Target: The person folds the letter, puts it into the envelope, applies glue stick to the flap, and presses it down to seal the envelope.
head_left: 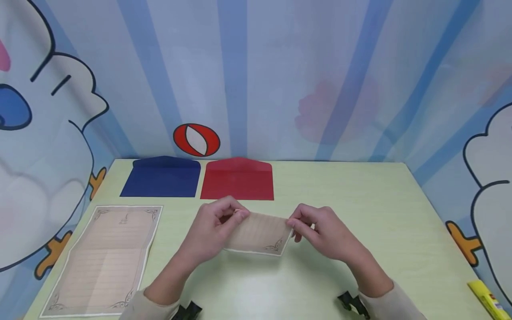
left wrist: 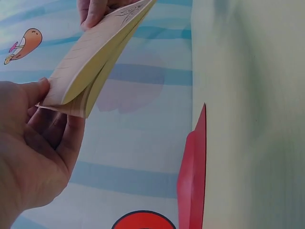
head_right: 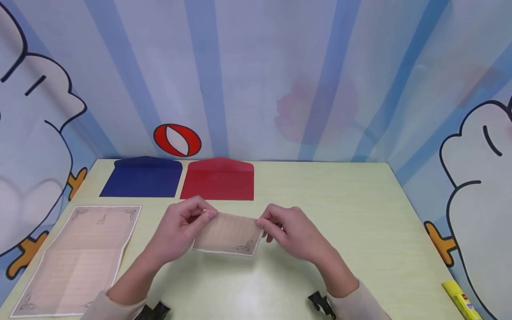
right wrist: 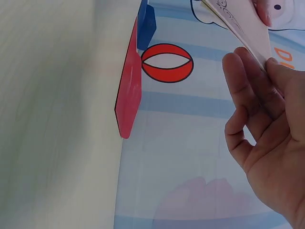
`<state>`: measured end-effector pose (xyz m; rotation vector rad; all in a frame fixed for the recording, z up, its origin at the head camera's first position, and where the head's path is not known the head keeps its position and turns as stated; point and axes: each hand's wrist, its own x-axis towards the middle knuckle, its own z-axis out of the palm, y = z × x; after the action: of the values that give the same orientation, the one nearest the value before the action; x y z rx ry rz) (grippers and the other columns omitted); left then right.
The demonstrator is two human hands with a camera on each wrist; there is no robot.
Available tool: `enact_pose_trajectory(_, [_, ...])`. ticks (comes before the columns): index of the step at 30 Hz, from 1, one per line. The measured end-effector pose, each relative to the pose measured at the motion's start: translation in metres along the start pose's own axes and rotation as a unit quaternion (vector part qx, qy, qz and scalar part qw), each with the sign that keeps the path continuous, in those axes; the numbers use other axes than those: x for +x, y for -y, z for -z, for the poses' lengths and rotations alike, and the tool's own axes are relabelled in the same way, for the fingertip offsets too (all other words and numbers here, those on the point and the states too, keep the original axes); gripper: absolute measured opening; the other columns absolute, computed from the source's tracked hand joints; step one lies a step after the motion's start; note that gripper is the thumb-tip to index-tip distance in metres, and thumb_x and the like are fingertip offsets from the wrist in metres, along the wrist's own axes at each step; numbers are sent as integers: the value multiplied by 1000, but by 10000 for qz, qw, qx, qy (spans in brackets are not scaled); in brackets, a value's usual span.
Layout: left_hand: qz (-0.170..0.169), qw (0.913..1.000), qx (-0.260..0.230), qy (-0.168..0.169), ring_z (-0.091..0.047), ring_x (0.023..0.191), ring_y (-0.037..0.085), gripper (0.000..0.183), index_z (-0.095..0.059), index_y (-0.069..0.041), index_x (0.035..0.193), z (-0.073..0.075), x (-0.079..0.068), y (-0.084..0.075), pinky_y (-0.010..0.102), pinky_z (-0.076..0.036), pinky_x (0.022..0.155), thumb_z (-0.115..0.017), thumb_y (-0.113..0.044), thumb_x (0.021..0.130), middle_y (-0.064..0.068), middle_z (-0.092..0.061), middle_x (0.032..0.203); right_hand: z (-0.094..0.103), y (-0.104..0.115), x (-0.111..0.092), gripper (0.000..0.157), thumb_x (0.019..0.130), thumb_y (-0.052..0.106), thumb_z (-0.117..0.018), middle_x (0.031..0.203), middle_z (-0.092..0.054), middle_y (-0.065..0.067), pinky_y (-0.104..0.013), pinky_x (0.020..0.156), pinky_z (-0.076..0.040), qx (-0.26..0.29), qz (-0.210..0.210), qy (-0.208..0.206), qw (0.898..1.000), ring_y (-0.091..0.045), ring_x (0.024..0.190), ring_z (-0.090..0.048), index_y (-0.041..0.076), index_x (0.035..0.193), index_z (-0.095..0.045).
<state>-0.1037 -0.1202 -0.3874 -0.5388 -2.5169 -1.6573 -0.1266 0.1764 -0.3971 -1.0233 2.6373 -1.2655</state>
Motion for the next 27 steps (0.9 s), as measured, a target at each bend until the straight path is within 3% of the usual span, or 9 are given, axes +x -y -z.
enact_pose_trajectory(4, [208,9998,-14,-51,-68,76,17,5,-76,-18,103,-4,0,3,31,-56,68,-74,-13,101,-8,-76,89,-1,-1,-1,5,103,18,-72,90,-72,18,-32,67,-51,-228,177,-91,9995,-2,77,-66,23,103,-73])
enact_pose_trajectory(8, [395,9984,-181,358,-70,77,15,2,-78,-17,100,-13,-2,4,32,-58,68,-76,-18,101,-8,-76,89,-9,3,0,11,101,21,-76,96,-71,23,-39,82,-50,-417,464,-120,9980,-1,86,-64,25,112,-76])
enact_pose_trajectory(11, [322,9970,-295,632,-71,76,15,4,-79,-19,101,-19,-3,3,32,-58,69,-77,-23,100,-8,-76,88,-16,8,1,8,101,18,-75,93,-72,20,-36,76,-51,-278,565,-239,9977,-3,83,-65,23,108,-77])
enact_pose_trajectory(15, [184,9985,-274,427,-70,75,14,6,-81,-21,105,-21,-2,2,30,-58,68,-76,-20,101,-9,-75,91,-19,13,1,12,98,11,-77,92,-73,18,-31,66,-50,-230,392,-723,9963,-6,80,-63,23,99,-76])
enact_pose_trajectory(17, [135,9989,-183,406,-68,73,13,9,-81,-23,107,-22,-3,1,29,-57,67,-75,-19,101,-10,-75,90,-20,13,1,12,98,12,-77,94,-73,19,-33,71,-51,-181,320,-805,9961,-6,82,-64,23,103,-76])
enact_pose_trajectory(21, [-231,9971,121,712,-62,67,10,7,-82,-23,104,-27,-5,-2,27,-53,61,-76,-19,101,-14,-71,82,-27,16,1,12,101,13,-74,98,-74,15,-38,80,-55,88,659,-737,9951,-6,87,-67,22,109,-75])
enact_pose_trajectory(24, [-458,9947,372,843,-57,64,7,6,-82,-22,102,-32,-8,-7,25,-50,59,-77,-20,100,-16,-67,77,-33,18,2,14,103,8,-70,97,-72,14,-33,75,-55,174,927,-781,9925,-7,84,-64,21,108,-72])
enact_pose_trajectory(27, [-429,9936,529,905,-56,64,6,4,-81,-22,100,-35,-9,-10,25,-49,59,-77,-21,100,-17,-65,75,-36,18,1,13,103,5,-69,93,-69,13,-28,70,-52,-52,1045,-928,9902,-6,80,-59,17,106,-68])
